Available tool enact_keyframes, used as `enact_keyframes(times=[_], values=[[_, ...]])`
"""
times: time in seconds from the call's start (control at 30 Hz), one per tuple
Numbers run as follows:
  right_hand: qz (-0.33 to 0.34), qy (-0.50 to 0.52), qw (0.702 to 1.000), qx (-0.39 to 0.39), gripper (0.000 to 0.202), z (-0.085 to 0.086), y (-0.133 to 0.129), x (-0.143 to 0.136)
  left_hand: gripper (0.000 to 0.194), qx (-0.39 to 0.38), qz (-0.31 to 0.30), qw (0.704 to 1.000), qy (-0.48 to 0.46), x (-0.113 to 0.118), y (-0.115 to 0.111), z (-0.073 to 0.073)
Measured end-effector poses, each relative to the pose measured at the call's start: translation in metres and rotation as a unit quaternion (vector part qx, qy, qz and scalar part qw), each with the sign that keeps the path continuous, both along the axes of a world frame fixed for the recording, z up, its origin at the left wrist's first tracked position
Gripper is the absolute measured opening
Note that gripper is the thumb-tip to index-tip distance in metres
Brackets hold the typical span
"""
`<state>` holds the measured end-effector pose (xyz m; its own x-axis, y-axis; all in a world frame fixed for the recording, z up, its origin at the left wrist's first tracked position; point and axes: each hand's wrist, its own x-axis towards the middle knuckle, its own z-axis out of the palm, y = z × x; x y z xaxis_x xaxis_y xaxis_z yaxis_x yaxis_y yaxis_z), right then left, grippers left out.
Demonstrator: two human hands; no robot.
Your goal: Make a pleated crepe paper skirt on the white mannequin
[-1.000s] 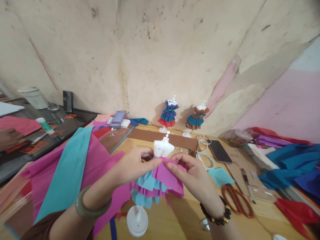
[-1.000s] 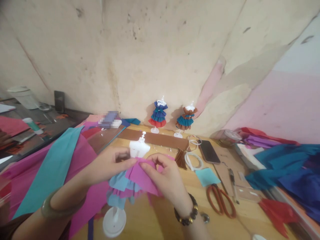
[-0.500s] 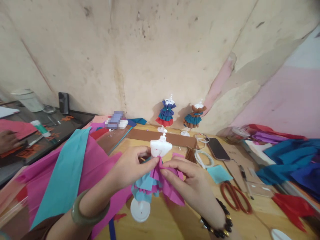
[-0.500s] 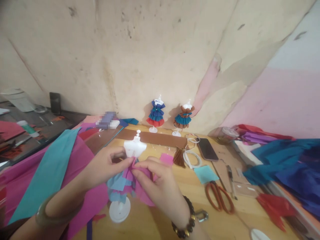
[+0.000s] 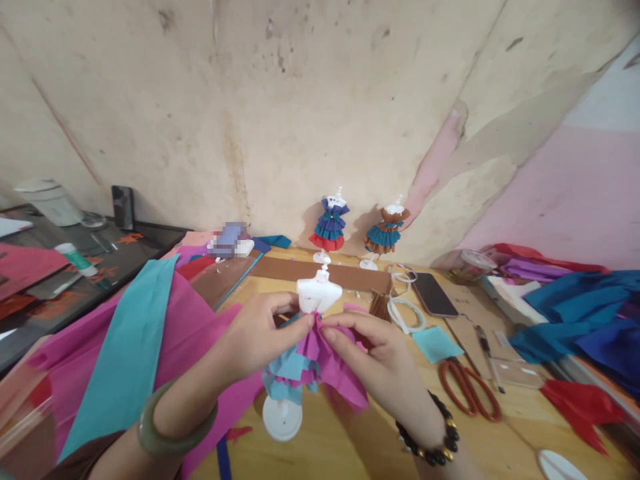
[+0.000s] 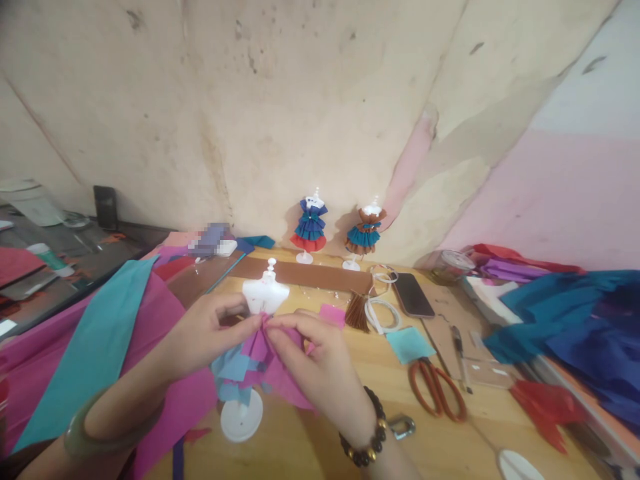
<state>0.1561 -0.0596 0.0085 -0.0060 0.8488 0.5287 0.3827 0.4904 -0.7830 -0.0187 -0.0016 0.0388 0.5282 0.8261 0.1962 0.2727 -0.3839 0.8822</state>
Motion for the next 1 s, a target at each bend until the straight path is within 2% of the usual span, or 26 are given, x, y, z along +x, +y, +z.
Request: enact_keyframes(times=[0.17, 0.37, 0.53, 1.0], values=[[-0.03, 0.03, 0.999, -0.022, 0.01, -0.0022, 0.0016, -0.0024, 0.033, 0.0, -0.007, 1.0, 0.007, 0.0003, -0.0007, 0.0001], [-0.027, 0.026, 0.999, -0.017, 0.01, 0.0002, 0.0012, -0.0028, 0.019, -0.01, -0.022, 1.0, 0.006, -0.0005, -0.0016, -0.0011], [-0.043, 0.033, 0.998, -0.033, 0.011, -0.001, 0.0009, -0.0027, 0.022, -0.011, -0.01, 1.0, 0.01, -0.0005, -0.0018, 0.0004], [-0.043, 0.084, 0.993, -0.076, 0.015, -0.0048, 0.0004, -0.0054, 0.017, -0.049, -0.05, 0.997, -0.016, -0.0017, -0.002, -0.0027]])
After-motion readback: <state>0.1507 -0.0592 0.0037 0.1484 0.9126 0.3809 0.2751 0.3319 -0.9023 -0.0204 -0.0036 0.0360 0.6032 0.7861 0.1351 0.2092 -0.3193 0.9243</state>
